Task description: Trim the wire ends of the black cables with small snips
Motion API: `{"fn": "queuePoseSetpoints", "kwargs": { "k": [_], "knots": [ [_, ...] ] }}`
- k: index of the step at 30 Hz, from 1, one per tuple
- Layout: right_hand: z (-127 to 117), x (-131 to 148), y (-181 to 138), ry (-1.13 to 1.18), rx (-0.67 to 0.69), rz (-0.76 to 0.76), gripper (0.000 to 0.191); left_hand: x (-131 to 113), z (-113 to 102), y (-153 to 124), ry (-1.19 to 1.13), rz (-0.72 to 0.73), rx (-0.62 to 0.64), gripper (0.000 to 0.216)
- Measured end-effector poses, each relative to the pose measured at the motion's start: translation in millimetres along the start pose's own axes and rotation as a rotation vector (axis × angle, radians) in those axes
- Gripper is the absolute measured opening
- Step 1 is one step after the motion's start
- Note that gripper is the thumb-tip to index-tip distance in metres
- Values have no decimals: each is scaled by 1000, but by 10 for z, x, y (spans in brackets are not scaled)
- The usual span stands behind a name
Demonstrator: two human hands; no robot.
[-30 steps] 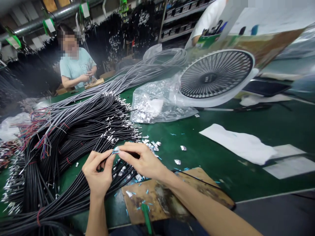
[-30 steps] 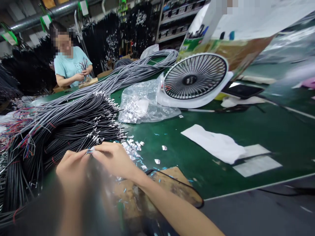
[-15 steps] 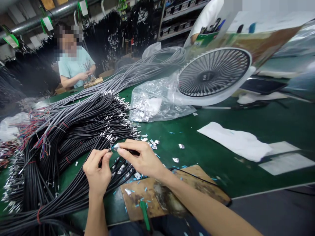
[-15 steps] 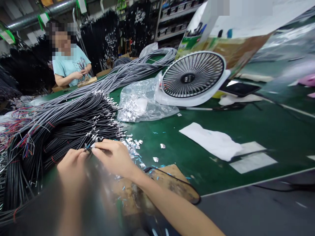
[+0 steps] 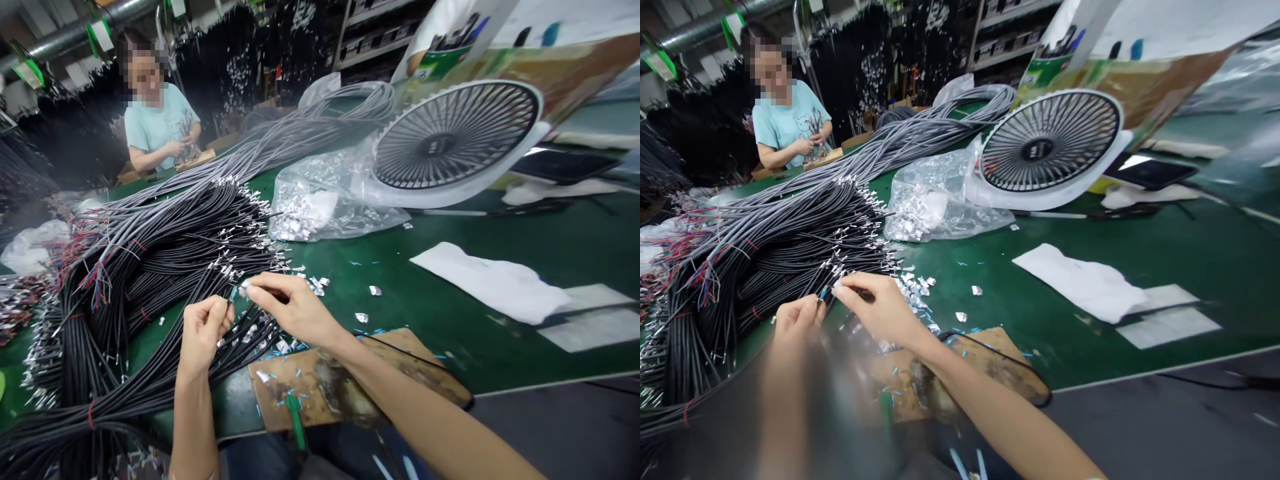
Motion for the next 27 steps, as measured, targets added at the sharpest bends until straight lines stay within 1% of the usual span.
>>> {"fn": "queuePoseSetpoints", "kwargs": {
  "k": [2,4,7,9,12,14,16,19,20,21,22,24,25,26,27],
  "knots": [
    [1,-9,16,56,-9,38,22,-37,16,9,132,99,-36,41],
    [-1,-14,30,46,-37,40,24,-61,35,14,271,180,-53,35],
    [-6,-20,45,-9,-87,-18,24,-60,56,13,393,243,-52,30],
    [-4,-29,53,-32,-87,-52,22,-52,64,8,446,279,-49,30],
    [-4,-32,58,-88,-83,-103,26,-48,67,2,506,321,-36,29],
    [-6,-28,59,-114,-66,-128,30,-53,56,5,522,327,-37,29],
    [-3,-29,64,-71,-14,-119,34,-58,38,20,488,311,-29,30],
    [33,-52,81,114,153,-36,38,-39,26,62,324,234,36,36],
    [49,-60,89,145,185,-13,38,-25,29,78,276,206,50,38],
    [59,-65,97,123,170,-11,36,-5,34,94,246,181,53,39],
    [65,-65,105,59,115,-27,33,18,40,110,241,163,41,38],
    [70,-55,114,-104,-42,-81,27,70,48,138,266,138,-1,35],
    [74,-48,116,-161,-99,-102,26,94,47,150,276,128,-15,34],
    [79,-43,117,-186,-122,-114,25,113,43,159,280,121,-20,34],
    [86,-41,119,-182,-116,-119,25,125,36,167,276,118,-14,36]
  ]
}}
Point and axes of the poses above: each hand's wrist, its own y-axis towards the middle knuckle, its own z-axis out of the palm, x = y × z, the point moved 2 cm from there along y, towards the middle knuckle, and after that the axes turned 13 degrees about z, right-handed, at the moved point
